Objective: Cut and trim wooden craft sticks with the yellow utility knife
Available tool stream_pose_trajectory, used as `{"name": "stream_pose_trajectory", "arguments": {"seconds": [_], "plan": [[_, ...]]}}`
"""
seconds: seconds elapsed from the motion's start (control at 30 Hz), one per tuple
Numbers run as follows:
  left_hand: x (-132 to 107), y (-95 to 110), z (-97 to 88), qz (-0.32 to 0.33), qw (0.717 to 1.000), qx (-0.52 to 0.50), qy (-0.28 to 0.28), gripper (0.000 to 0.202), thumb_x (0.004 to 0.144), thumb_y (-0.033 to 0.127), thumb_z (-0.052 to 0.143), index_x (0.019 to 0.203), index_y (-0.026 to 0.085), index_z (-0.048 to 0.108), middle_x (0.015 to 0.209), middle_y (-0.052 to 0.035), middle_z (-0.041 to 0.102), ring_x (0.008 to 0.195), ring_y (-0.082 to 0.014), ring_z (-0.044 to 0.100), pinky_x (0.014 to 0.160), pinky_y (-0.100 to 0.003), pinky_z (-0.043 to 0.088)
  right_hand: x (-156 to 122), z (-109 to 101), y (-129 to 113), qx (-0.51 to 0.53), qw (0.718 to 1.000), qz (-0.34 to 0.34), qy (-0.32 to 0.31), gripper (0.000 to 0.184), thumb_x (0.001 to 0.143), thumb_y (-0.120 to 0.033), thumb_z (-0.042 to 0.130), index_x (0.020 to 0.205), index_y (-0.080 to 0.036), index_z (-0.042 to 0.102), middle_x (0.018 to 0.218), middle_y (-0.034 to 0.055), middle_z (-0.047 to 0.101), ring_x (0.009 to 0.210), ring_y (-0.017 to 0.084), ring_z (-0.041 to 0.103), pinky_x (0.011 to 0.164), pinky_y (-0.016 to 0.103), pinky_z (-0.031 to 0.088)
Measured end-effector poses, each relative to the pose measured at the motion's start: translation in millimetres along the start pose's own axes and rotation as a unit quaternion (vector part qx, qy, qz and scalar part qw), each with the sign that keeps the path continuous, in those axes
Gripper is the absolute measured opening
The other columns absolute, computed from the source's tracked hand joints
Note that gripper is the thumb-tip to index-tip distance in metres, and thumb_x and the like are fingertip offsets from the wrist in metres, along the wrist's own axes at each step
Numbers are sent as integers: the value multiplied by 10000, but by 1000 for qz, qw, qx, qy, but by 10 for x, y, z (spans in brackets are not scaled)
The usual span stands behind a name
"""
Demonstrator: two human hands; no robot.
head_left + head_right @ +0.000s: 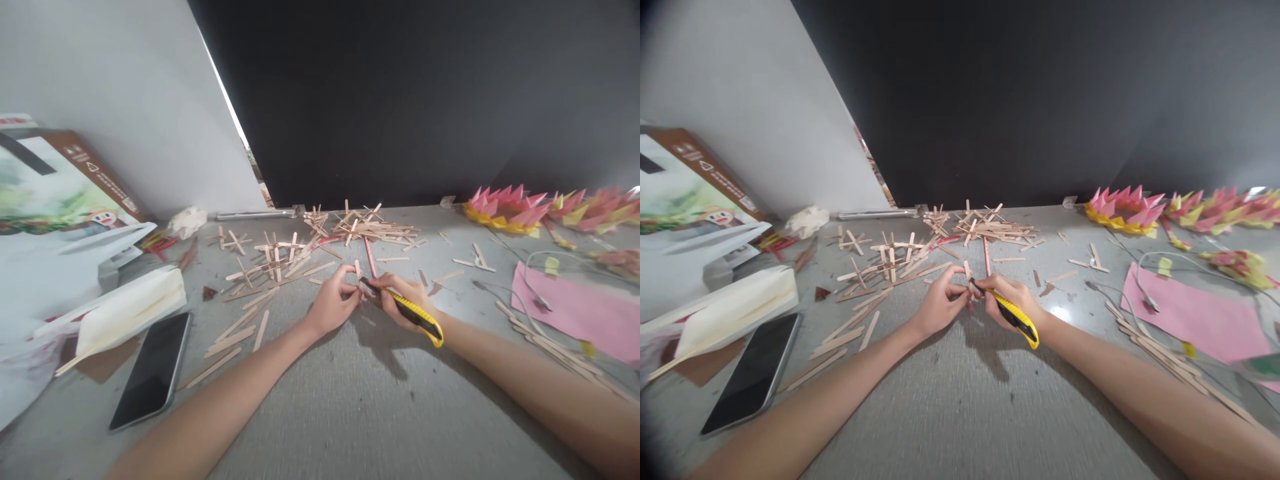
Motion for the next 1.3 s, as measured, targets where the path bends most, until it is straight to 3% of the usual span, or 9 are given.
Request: {"name": "stream_pose_trajectory", "arguments": {"seconds": [0.2,0.4,0.77,0.87,1.03,1.13,1.3], "plan": [[2,-28,-10,1,1000,5,3,424,1012,517,688,1257,229,497,838,-43,811,731,-203,770,793,-303,570,-35,3,31,16,999,36,-8,221,1087,-203,510,1248,-247,655,950,36,779,713,142,750,676,256,614],[10,2,-18,-9,999,-47,-8,491,979,594,732,1217,225,512,828,-51,815,676,-197,757,734,-294,552,-110,30,52,50,978,201,26,219,1121,-358,526,1153,-231,702,799,29,775,690,168,755,631,262,571],[47,7,-33,-31,993,-107,-25,594,930,620,784,1236,213,477,744,-19,776,606,-157,695,664,-262,515,-19,-26,89,157,950,268,26,322,1118,-497,533,1139,-238,722,804,27,792,805,215,786,831,354,615],[55,7,-39,-29,994,-106,-22,584,928,600,797,1231,211,483,713,-7,760,600,-150,686,653,-251,499,-51,10,195,222,928,299,28,326,1107,-523,555,1157,-249,724,846,30,800,827,228,797,893,390,623],[60,-17,-45,-32,994,-107,-16,581,909,598,817,1206,215,497,760,-29,781,590,-147,678,638,-258,506,-98,81,342,304,894,326,36,366,1091,-563,563,1153,-236,714,937,52,806,818,236,803,869,421,660],[66,-39,-47,-36,995,-92,-14,587,915,618,802,1219,216,501,763,-37,787,602,-160,693,653,-269,514,-86,84,322,267,909,320,31,368,1104,-550,538,1176,-237,716,917,50,805,831,236,807,869,410,661],[60,-61,-65,-36,998,-46,26,577,922,688,750,1145,227,484,712,-18,763,612,-193,720,662,-278,510,-52,85,107,65,969,238,7,256,1110,-398,547,1208,-234,718,904,54,805,779,196,791,738,306,635]]}}
Point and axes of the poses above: each hand's wrist, its own x-axis towards the middle knuckle, its own z-axis out of the palm, y = z × x, the point moved 4 cm from there along x, towards the middle knuckle
